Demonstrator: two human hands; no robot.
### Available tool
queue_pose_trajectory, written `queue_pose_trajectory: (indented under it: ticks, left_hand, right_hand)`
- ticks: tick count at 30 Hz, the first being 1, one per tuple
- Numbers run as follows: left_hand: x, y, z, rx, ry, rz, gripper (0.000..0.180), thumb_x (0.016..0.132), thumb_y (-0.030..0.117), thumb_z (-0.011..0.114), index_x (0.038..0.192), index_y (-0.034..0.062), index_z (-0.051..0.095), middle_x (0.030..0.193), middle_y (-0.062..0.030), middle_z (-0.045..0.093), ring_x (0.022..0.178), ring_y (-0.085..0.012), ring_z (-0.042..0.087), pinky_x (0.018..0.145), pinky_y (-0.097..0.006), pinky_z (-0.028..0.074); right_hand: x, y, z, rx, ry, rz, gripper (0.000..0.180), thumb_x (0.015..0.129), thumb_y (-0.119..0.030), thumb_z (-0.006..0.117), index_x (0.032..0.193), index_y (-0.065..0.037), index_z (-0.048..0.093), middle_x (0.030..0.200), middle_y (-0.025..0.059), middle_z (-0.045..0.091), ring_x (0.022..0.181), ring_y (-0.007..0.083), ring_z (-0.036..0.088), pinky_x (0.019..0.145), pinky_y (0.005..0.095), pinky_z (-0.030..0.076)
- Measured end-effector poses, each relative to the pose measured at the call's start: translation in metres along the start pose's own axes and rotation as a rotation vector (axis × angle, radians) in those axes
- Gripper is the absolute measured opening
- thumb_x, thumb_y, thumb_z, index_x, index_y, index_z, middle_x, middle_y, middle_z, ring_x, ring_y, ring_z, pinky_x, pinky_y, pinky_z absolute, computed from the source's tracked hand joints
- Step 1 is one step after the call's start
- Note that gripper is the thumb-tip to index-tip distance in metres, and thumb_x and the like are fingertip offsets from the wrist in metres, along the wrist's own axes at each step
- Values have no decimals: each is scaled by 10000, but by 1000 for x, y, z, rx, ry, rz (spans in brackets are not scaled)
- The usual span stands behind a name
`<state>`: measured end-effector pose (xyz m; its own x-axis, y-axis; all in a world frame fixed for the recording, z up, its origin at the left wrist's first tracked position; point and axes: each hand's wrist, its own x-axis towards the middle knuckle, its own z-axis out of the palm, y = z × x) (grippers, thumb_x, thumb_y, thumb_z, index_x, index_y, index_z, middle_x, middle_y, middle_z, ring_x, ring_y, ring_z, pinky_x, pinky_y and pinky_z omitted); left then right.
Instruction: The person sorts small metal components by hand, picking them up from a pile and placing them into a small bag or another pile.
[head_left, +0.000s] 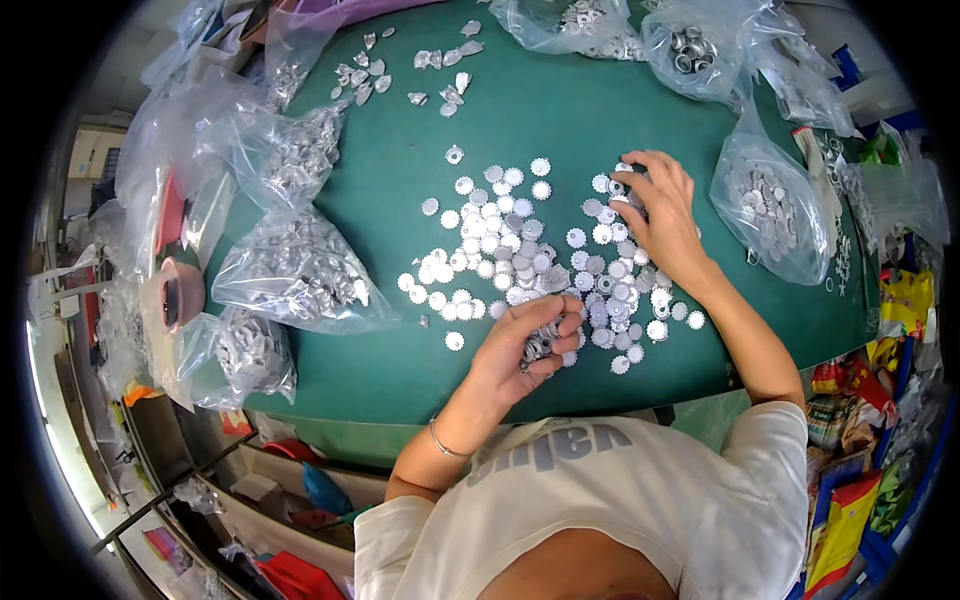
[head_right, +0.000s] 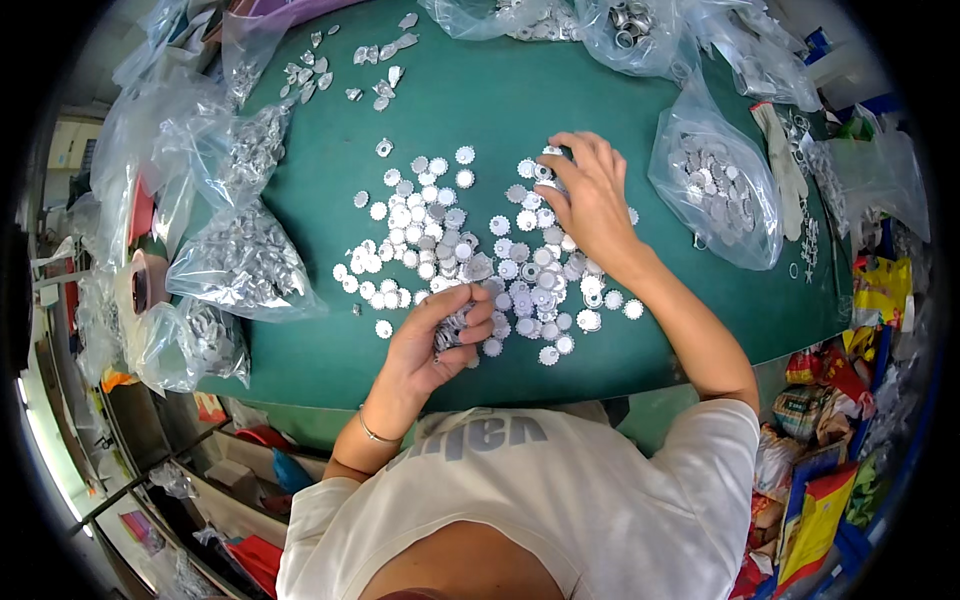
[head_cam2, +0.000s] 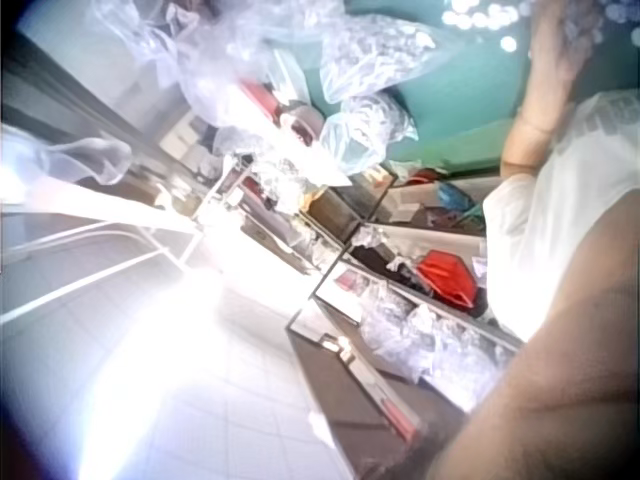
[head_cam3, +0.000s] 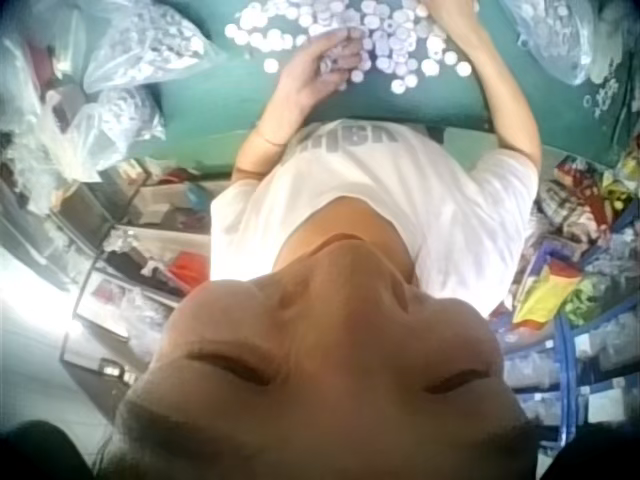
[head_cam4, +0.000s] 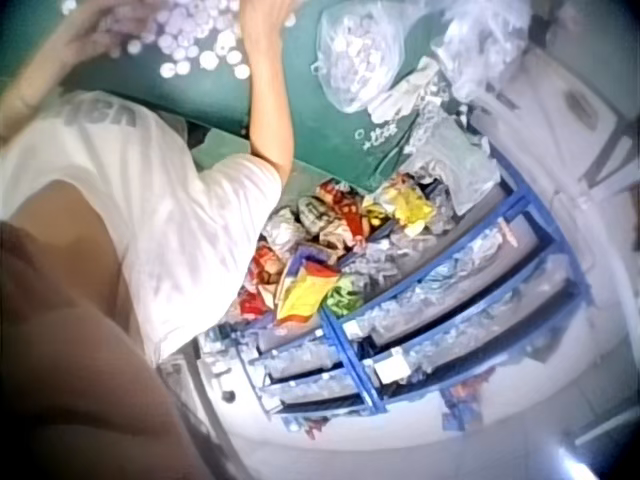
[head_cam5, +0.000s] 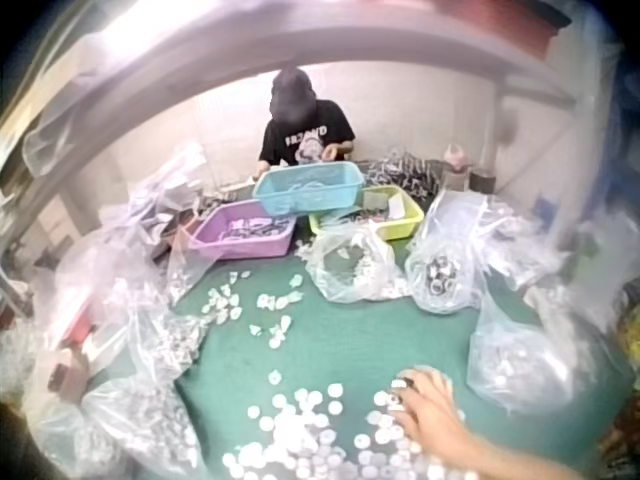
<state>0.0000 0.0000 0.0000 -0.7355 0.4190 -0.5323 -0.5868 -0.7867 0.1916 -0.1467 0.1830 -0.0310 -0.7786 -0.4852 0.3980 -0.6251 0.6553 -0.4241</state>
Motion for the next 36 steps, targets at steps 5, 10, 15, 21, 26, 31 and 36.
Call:
queue_pose_trajectory:
  ticks: [5, 10, 15, 21, 26, 31, 36]
  left_hand:
    - [0, -10, -3, -55, 42, 8, 213, 895, 187, 485, 993, 2, 522, 784, -41, 460, 654, -85, 421, 358, -150, 306]
    - [2, -12, 32, 81, 391, 41, 228, 892, 233, 508, 979, 26, 548, 829, -33, 557, 687, -89, 510, 385, -153, 311]
    - [1, -20, 8, 60, 105, 42, 212, 909, 227, 471, 882, 29, 543, 785, -76, 492, 628, -123, 450, 344, -158, 306]
    - [-10, -21, -12, -61, -49, 34, 238, 920, 230, 448, 800, 36, 518, 715, -68, 415, 570, -119, 369, 314, -163, 260]
    - [-19, -25, -21, -113, -13, 52, 294, 930, 249, 418, 747, 39, 514, 672, -70, 399, 534, -122, 358, 313, -166, 261]
    - [-24, -27, -21, -65, -20, 70, 319, 927, 253, 420, 713, 36, 513, 649, -79, 410, 509, -126, 358, 313, -176, 259]
    - [-28, -30, -21, -8, -53, 137, 316, 916, 249, 440, 695, 35, 514, 636, -84, 417, 499, -135, 361, 311, -182, 248]
  right_hand:
    - [-9, -19, -16, 201, -46, -10, 132, 688, -60, 681, 763, -57, 572, 846, 37, 567, 923, 231, 521, 873, 385, 307]
    - [-32, -62, -35, 884, -391, 282, 190, 731, -98, 677, 888, -29, 597, 869, 60, 589, 922, 204, 533, 776, 328, 406]
    - [-20, -9, -25, 102, -15, 87, 350, 804, -184, 597, 1102, -19, 517, 1180, 149, 470, 1110, 338, 409, 945, 411, 305]
    - [-52, -33, -26, -21, -313, -10, 504, 777, -236, 630, 1205, -26, 466, 1303, 182, 378, 1244, 378, 292, 1013, 496, 235]
    - [-65, -58, -38, 153, -321, -57, 355, 725, -174, 675, 1024, -20, 560, 1229, 155, 434, 1199, 353, 348, 981, 491, 275]
    - [-37, -70, -14, 215, -212, -195, 286, 669, -164, 698, 888, -34, 568, 1030, 96, 489, 1011, 287, 441, 843, 432, 344]
    - [-19, -78, 12, -135, -297, -392, 255, 693, -244, 669, 806, -36, 573, 877, 82, 513, 912, 245, 464, 843, 384, 341]
